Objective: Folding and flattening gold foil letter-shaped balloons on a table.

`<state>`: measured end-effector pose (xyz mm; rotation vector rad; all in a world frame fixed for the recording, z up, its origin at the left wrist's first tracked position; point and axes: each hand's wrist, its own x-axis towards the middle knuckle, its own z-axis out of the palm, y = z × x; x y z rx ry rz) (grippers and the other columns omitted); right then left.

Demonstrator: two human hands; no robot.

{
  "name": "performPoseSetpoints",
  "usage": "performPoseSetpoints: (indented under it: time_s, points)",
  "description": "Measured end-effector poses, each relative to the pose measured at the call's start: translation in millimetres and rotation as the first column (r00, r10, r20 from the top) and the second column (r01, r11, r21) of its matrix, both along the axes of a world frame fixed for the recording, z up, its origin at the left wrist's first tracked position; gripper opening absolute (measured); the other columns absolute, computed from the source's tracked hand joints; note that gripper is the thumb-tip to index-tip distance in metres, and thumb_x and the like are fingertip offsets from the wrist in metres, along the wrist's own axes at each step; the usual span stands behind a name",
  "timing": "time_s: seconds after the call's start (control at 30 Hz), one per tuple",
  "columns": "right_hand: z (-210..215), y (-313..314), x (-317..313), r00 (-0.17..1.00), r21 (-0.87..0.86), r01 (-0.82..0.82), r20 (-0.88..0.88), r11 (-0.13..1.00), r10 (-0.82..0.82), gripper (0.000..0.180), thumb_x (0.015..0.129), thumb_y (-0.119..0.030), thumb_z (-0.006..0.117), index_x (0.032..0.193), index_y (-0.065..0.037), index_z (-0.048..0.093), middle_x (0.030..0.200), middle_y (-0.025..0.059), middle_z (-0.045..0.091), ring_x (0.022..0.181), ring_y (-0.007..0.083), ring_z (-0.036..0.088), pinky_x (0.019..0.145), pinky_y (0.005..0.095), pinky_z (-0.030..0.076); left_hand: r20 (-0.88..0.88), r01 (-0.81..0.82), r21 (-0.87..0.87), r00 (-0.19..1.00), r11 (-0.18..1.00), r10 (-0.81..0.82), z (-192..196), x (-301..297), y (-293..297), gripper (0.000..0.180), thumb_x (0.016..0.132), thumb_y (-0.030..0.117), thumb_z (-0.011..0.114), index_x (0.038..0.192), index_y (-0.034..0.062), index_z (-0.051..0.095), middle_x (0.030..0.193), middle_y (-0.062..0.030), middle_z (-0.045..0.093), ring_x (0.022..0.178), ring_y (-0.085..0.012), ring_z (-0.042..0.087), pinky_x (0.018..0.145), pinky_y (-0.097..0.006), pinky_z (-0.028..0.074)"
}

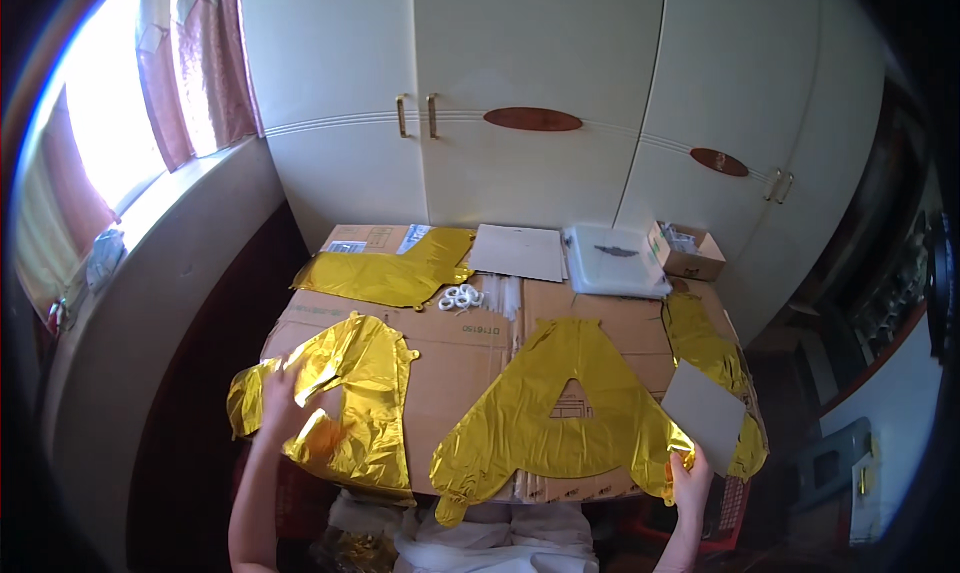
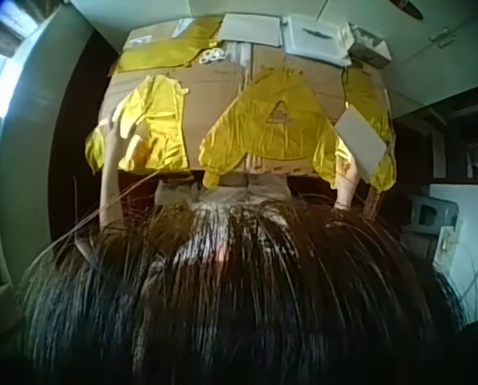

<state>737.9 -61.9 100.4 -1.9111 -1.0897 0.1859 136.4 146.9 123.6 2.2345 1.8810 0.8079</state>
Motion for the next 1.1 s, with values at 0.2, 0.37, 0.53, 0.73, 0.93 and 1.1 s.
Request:
performPoseSetpoints:
  time_s: [0.2, 0.37, 0.53, 0.73, 0.93, 1.1]
  points:
    - [-0.1, -0.3, 7.5, 0.969, -0.089, 0.044, 0.248, 0.995, -0.020, 0.045, 0.085, -0.025, 0.069, 0.119, 0.003, 0.061, 0.107, 0.0231, 0.065, 0.103, 0.0389, 0.062, 0.091, 0.0434, 0.048, -0.328, 0.350, -0.249, 0.847, 0.903, -0.419, 10.3, 87.3, -34.3, 0.076, 0.082, 0.055, 0.064, 0.144, 0.0170, 0.043, 0.151, -0.0183, 0.034, 0.143, -0.0437, 0.022, 0.113, -0.061, 0.015]
    - [12.0, -26.5, 59.3, 0.963, -0.098, 0.064, 0.267, 0.993, -0.036, 0.045, 0.088, -0.026, 0.067, 0.124, -0.001, 0.058, 0.118, 0.0200, 0.059, 0.112, 0.0375, 0.056, 0.094, 0.0433, 0.046, -0.183, 0.378, -0.268, 0.883, 0.886, -0.432, -12.5, 79.1, -9.9, 0.076, 0.082, 0.051, 0.064, 0.143, 0.0105, 0.042, 0.151, -0.0187, 0.036, 0.143, -0.0415, 0.024, 0.115, -0.058, 0.013]
    - [37.0, -57.4, 77.2, 0.826, -0.396, -0.048, 0.500, 0.917, 0.259, 0.055, 0.081, -0.027, 0.074, 0.128, -0.004, 0.056, 0.134, 0.0142, 0.055, 0.129, 0.0343, 0.045, 0.109, 0.0458, 0.034, -0.174, 0.402, -0.201, 0.883, 0.894, -0.436, -13.1, 82.2, -4.1, 0.071, 0.083, 0.045, 0.065, 0.139, 0.0063, 0.046, 0.148, -0.0185, 0.039, 0.143, -0.0413, 0.025, 0.117, -0.056, 0.012]
    - [19.4, -75.8, 95.2, 0.692, -0.372, -0.047, 0.657, 0.927, 0.299, 0.037, 0.075, -0.013, 0.075, 0.111, -0.007, 0.067, 0.120, 0.0054, 0.065, 0.119, 0.0232, 0.055, 0.103, 0.0409, 0.040, -0.194, 0.528, -0.050, 0.827, 0.848, -0.527, 5.9, 127.6, -1.5, 0.059, 0.082, 0.037, 0.070, 0.132, 0.0101, 0.054, 0.145, -0.0175, 0.042, 0.141, -0.0404, 0.029, 0.116, -0.057, 0.016]
    - [35.2, -81.9, 102.9, 0.560, -0.149, -0.099, 0.809, 0.984, 0.179, 0.013, 0.077, -0.008, 0.071, 0.090, -0.005, 0.071, 0.099, 0.0046, 0.072, 0.100, 0.0218, 0.065, 0.091, 0.0398, 0.047, -0.253, 0.747, -0.070, 0.628, 0.661, -0.736, 28.6, 197.3, -5.4, 0.053, 0.085, 0.041, 0.066, 0.129, 0.0131, 0.059, 0.145, -0.0149, 0.045, 0.141, -0.0362, 0.032, 0.115, -0.058, 0.019]
    - [63.3, -93.3, 127.1, 0.348, 0.107, 0.057, 0.930, 0.993, -0.120, 0.014, 0.085, -0.003, 0.059, 0.094, -0.001, 0.069, 0.099, 0.0114, 0.070, 0.100, 0.0274, 0.066, 0.085, 0.0433, 0.049, -0.308, 0.846, -0.203, 0.423, 0.494, -0.852, 12.6, 234.9, -13.7, 0.058, 0.090, 0.049, 0.058, 0.137, 0.0151, 0.052, 0.146, -0.0114, 0.045, 0.140, -0.0348, 0.034, 0.113, -0.059, 0.023]
